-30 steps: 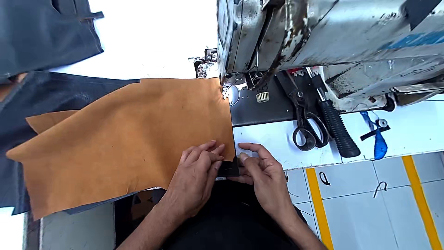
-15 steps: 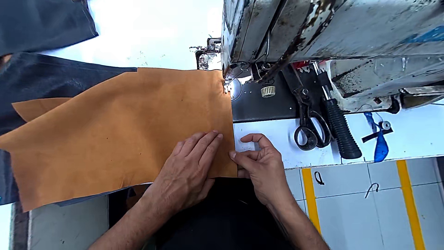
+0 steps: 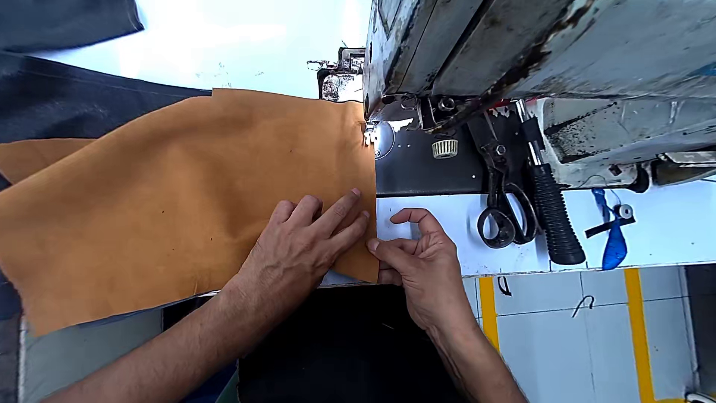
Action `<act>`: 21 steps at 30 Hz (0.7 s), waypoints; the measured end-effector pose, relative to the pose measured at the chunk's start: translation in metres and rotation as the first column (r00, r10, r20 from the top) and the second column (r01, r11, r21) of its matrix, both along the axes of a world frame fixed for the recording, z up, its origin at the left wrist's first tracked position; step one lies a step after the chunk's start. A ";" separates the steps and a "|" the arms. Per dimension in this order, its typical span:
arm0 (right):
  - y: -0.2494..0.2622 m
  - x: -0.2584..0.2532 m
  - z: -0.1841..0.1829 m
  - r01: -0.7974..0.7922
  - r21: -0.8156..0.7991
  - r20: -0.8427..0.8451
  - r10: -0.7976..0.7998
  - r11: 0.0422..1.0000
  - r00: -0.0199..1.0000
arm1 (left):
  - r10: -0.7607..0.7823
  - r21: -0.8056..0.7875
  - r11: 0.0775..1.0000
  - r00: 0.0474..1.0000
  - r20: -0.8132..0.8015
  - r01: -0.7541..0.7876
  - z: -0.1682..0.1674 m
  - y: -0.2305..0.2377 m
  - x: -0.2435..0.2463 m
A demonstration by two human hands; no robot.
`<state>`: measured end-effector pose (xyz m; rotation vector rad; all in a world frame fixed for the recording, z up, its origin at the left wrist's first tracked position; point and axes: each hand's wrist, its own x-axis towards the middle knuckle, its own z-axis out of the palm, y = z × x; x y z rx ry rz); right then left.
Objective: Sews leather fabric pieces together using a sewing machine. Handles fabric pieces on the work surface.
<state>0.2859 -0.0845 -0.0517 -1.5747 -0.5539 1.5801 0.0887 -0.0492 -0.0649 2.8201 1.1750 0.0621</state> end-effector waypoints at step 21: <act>0.075 -0.004 0.000 0.005 0.009 0.073 -0.005 1.000 0.997 | -0.014 0.064 0.998 0.996 -0.086 0.020 0.007 0.076 0.006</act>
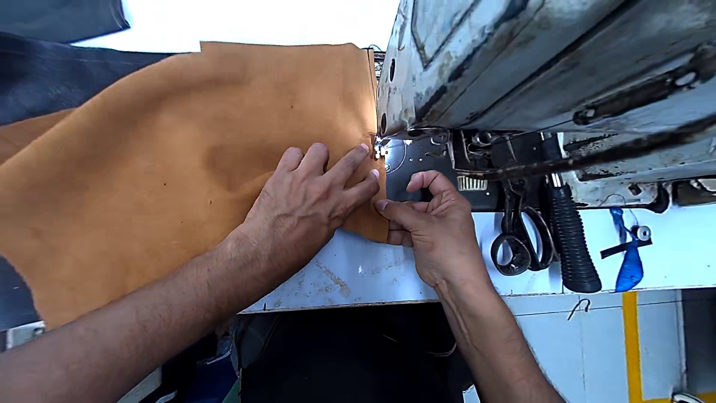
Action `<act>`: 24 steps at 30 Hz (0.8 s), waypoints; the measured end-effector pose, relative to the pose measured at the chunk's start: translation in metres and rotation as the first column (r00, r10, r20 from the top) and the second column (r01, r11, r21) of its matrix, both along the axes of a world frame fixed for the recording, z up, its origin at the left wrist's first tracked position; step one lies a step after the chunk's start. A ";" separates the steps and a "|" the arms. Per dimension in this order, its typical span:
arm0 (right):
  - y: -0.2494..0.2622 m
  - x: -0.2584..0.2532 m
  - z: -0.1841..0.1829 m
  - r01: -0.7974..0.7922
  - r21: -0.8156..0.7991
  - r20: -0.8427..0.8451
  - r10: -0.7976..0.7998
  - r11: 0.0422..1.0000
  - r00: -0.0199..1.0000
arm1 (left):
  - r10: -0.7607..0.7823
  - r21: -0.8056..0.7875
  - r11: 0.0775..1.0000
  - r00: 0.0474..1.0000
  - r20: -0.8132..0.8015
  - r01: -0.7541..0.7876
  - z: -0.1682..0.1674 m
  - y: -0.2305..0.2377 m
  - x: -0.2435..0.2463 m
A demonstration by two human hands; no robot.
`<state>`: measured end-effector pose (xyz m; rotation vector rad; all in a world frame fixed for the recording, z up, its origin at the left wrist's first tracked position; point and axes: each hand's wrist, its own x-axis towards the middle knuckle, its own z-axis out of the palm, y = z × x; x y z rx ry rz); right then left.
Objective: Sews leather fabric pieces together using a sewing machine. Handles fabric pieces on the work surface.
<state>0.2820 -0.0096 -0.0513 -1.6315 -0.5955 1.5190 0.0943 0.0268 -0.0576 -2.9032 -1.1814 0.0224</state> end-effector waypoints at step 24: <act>-0.086 -0.034 -0.012 -0.823 0.222 0.906 0.202 0.522 0.372 | 0.372 -0.566 0.822 0.812 0.450 -0.062 0.013 0.010 -0.025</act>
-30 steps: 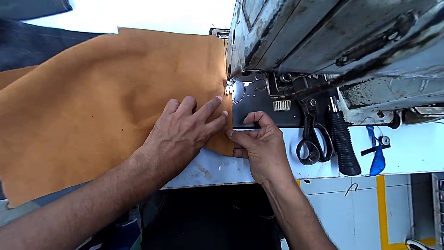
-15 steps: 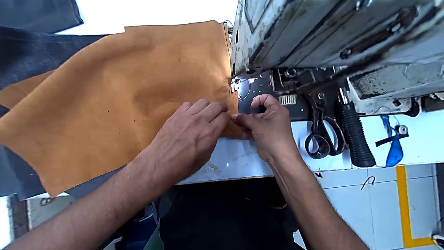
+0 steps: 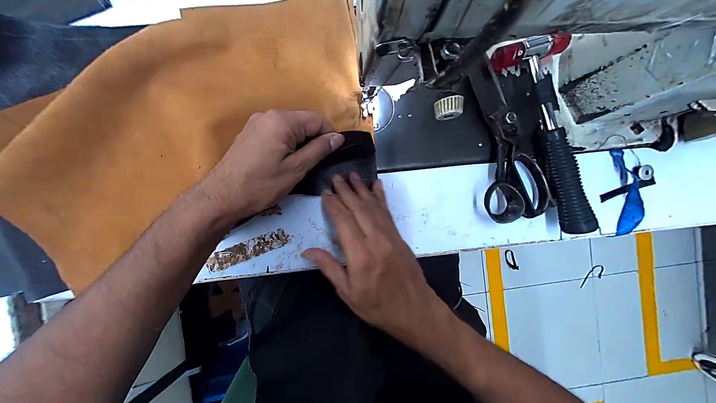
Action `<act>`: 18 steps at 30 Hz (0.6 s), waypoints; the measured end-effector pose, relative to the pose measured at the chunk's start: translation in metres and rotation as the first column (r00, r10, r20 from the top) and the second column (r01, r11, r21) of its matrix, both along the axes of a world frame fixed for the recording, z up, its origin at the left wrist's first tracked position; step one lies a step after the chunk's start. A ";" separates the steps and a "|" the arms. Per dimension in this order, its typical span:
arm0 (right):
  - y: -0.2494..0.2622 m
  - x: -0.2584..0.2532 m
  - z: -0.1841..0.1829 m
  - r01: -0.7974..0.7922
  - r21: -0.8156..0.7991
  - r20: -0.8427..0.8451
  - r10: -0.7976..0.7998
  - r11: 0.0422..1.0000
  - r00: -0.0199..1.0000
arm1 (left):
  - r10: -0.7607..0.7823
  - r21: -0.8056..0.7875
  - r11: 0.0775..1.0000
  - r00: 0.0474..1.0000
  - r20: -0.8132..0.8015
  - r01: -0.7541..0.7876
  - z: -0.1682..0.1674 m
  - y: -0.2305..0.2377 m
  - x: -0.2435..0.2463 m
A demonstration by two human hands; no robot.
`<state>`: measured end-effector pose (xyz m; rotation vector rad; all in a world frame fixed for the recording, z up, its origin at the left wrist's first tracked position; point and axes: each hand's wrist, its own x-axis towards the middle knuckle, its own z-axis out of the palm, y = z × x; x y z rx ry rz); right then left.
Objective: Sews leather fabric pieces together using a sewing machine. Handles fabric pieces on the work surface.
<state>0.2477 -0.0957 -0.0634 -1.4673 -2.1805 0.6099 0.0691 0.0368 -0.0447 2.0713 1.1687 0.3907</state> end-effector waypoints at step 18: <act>-0.003 -0.012 -0.013 -0.100 -0.017 0.261 0.101 0.995 0.960 | -0.159 0.468 0.846 0.959 -0.236 0.256 -0.025 -0.034 0.017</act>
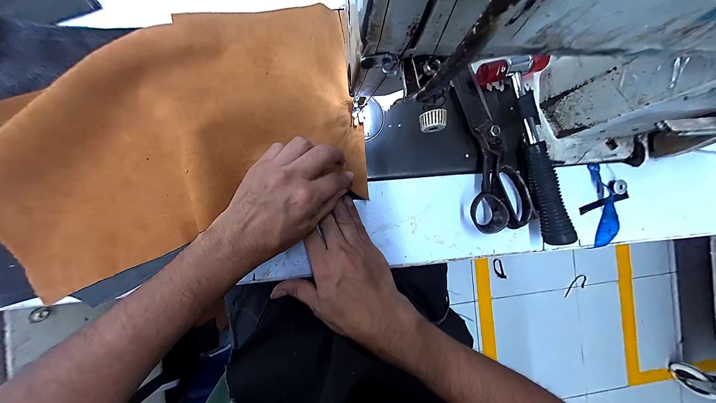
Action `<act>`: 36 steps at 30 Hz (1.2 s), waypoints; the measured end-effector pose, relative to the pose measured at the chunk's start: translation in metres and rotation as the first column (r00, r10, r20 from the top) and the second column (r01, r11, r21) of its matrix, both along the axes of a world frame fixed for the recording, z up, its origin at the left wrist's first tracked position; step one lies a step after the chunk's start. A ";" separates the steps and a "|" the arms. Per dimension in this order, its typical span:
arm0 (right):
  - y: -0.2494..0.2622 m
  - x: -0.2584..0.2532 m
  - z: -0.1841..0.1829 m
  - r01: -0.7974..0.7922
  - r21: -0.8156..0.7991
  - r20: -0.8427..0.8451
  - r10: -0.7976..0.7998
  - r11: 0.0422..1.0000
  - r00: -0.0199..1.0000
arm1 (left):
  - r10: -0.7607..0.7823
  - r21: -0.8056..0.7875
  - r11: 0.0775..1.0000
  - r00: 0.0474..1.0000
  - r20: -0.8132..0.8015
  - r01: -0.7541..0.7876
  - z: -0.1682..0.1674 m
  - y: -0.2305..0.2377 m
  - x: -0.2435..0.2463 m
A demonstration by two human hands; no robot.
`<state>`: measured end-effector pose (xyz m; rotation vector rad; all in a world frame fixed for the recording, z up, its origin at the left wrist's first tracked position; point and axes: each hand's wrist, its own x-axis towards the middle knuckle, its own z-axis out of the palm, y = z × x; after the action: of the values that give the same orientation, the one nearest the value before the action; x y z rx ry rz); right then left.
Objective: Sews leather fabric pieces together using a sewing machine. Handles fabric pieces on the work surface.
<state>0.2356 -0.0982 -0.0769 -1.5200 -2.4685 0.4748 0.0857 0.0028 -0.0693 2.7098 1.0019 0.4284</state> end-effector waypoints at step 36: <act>0.045 -0.008 -0.027 0.060 0.139 -0.134 -0.041 0.988 0.990 | 0.215 -0.376 0.911 0.973 0.085 -0.168 0.016 0.068 -0.002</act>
<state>0.2279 -0.0534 -0.1042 -1.4433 -2.3052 0.3676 0.0837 0.0706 -0.0533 2.2361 1.1853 0.3928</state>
